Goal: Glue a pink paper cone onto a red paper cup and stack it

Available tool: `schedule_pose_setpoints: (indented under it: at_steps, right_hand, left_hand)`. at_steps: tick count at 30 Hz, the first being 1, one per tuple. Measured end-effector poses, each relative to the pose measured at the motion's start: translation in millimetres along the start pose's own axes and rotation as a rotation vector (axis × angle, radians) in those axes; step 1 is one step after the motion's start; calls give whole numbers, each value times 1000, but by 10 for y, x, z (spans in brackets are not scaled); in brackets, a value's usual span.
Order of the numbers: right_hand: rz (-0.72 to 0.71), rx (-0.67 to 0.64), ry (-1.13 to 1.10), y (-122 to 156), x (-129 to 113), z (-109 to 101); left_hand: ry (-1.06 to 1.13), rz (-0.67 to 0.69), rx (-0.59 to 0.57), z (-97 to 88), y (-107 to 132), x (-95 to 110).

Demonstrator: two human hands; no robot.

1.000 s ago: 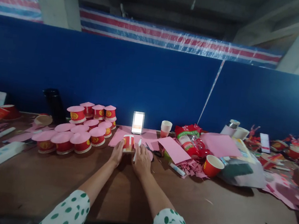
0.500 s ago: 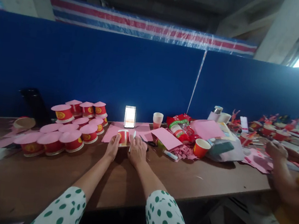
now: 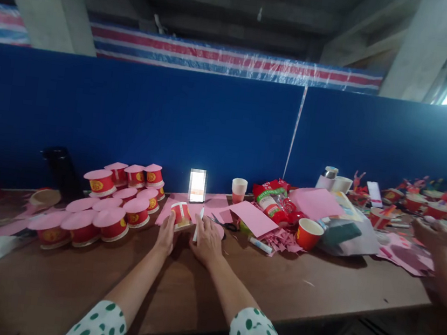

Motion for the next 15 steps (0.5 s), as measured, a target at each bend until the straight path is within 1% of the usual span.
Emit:
schedule_pose_setpoints:
  at_steps: [3,7,11,15]
  right_hand:
    - [-28,46,-68,10,28,-9]
    - [-60,113,-146,28,81,-76]
    - [-1,209,-250,53,152,-165]
    - [54,312,-431,89,195,-225]
  left_hand:
    - [53,-24,-32,-1,16,10]
    - [84,-42,-47,0,30,-6]
    - [82,-34,-56,23,31,-22]
    - [54,-50,-41,27,21,-50]
Point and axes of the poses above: each hand's wrist, its own y-axis away from the middle knuckle, its own z-axis out of the palm, x = y × z, the point moved 7 cm from there along -y, towards the middle knuckle, and after that the axes turned 10 degrees about -x, right-handed, at the moved point
